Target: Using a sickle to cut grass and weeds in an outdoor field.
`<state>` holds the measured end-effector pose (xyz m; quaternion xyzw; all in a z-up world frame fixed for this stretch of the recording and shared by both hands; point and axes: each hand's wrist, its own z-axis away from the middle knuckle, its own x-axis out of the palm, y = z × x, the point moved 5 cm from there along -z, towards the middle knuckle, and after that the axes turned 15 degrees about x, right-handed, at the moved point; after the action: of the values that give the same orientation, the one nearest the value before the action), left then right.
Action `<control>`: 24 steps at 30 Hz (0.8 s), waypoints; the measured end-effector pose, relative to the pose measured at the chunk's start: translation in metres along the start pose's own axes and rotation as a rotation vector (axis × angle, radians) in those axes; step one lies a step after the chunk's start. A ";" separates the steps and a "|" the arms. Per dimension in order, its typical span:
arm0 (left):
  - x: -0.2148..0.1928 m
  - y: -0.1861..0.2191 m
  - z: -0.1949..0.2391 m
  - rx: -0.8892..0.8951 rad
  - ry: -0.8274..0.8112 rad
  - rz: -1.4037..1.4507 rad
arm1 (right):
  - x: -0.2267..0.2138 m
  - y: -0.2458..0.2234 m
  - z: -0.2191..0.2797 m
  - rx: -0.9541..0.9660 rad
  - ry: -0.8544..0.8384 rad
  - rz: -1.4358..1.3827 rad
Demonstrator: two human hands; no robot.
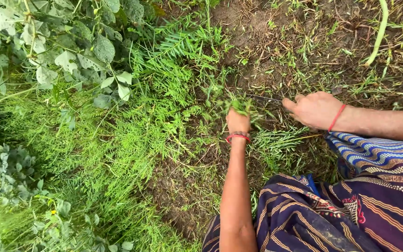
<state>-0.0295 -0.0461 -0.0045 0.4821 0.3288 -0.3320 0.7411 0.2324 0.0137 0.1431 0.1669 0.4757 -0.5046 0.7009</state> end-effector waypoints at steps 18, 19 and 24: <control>-0.111 0.015 0.027 -0.126 0.204 0.618 | -0.044 0.077 0.082 0.339 -0.455 -0.032; -0.098 -0.009 0.039 -0.128 0.198 0.622 | -0.045 0.077 0.080 0.344 -0.460 -0.031; -0.055 -0.134 0.089 -0.528 0.377 0.775 | -0.028 0.058 0.045 0.169 -0.374 -0.114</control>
<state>-0.1540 -0.1611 0.0020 0.4164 0.3265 0.1546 0.8343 0.3042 0.0226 0.1738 0.1016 0.3020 -0.6037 0.7308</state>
